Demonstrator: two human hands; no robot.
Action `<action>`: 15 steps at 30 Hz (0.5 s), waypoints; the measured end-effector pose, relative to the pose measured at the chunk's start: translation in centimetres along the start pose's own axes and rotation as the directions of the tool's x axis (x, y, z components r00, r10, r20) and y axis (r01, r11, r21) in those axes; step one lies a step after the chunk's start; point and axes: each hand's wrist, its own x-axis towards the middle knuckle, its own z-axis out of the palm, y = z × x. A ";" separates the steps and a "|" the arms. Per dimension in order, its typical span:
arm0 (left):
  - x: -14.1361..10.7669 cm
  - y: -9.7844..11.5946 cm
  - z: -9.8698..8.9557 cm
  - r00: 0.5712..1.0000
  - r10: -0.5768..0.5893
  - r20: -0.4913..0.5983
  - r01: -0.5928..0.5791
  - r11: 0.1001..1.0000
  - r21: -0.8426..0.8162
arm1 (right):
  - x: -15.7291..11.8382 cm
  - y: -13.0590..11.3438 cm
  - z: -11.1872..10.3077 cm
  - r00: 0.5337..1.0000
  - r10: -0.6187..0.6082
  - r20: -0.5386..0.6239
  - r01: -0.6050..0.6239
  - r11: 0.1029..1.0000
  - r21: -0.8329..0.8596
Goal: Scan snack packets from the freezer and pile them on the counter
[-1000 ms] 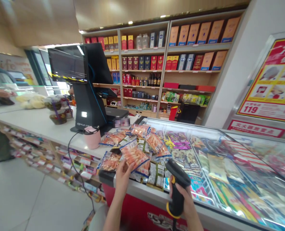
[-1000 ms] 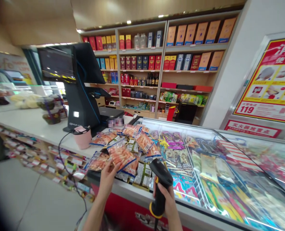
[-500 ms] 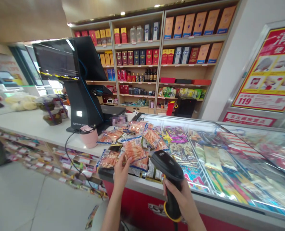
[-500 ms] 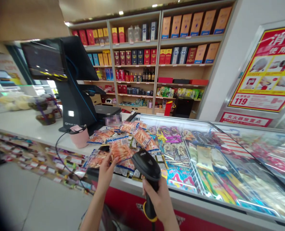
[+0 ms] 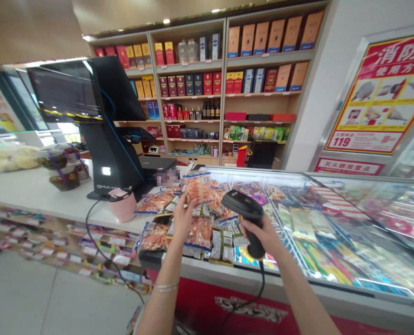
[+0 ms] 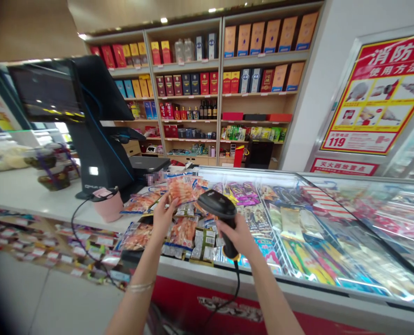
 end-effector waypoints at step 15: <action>6.1 -0.8 11.0 0.946 0.212 0.246 -0.246 0.962 0.116 | 8.9 8.2 -6.5 0.951 0.083 -0.297 0.034 0.929 0.368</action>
